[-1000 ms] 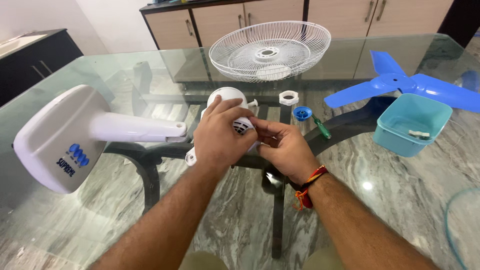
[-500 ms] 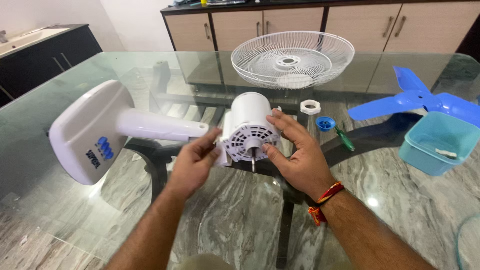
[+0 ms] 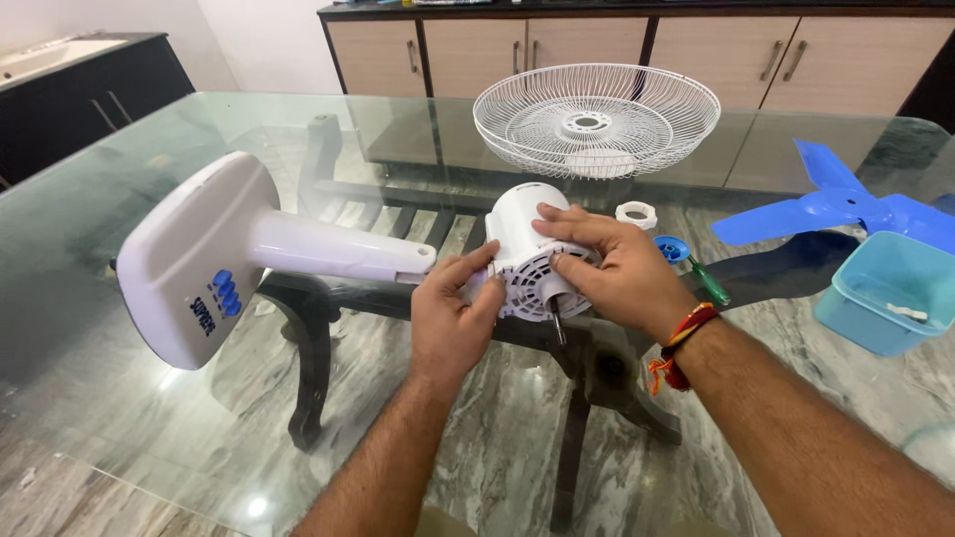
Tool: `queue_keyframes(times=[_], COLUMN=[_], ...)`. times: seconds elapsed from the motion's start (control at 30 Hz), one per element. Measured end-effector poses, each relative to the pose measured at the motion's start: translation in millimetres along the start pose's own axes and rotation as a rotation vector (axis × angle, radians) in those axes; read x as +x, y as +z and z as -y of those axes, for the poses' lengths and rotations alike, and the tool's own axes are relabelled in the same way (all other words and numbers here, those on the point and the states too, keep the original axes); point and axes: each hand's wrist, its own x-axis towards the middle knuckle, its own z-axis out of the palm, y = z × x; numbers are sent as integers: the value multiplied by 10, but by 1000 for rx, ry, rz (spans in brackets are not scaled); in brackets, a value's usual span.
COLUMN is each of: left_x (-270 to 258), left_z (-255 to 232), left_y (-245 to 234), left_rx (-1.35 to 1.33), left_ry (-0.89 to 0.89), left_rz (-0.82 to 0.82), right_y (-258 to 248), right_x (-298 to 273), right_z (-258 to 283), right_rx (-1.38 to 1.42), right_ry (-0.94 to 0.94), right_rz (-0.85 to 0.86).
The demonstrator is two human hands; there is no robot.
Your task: The person assembles a small electric fan by hand, fitting the motor housing halves together and inserting a small metal pin into the central shaft. They then use a screwdriver to tighten a screw on the motor housing.
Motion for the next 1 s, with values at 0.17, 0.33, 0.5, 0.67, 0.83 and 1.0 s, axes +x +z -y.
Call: queue_keyframes(times=[0.17, 0.33, 0.5, 0.67, 0.83, 1.0], left_x=[20, 39, 30, 44, 47, 39], left_z=[36, 119, 129, 135, 172, 223], left_y=[-34, -57, -52, -40, -23, -53], left_rx=[32, -179, -7, -87, -258, -210], left_ry=[-15, -117, 10, -79, -88, -70], left_rz=[20, 102, 74, 150, 225, 231], right_y=[89, 175, 206, 178, 162, 254], right_x=[-80, -81, -105, -129, -124, -108], right_z=[32, 68, 94, 92, 113, 144], right_rx=[-64, -94, 57, 35, 52, 64], right_ry=[-16, -32, 64, 29, 15, 72], right_rz=[-88, -131, -131, -117, -111, -197])
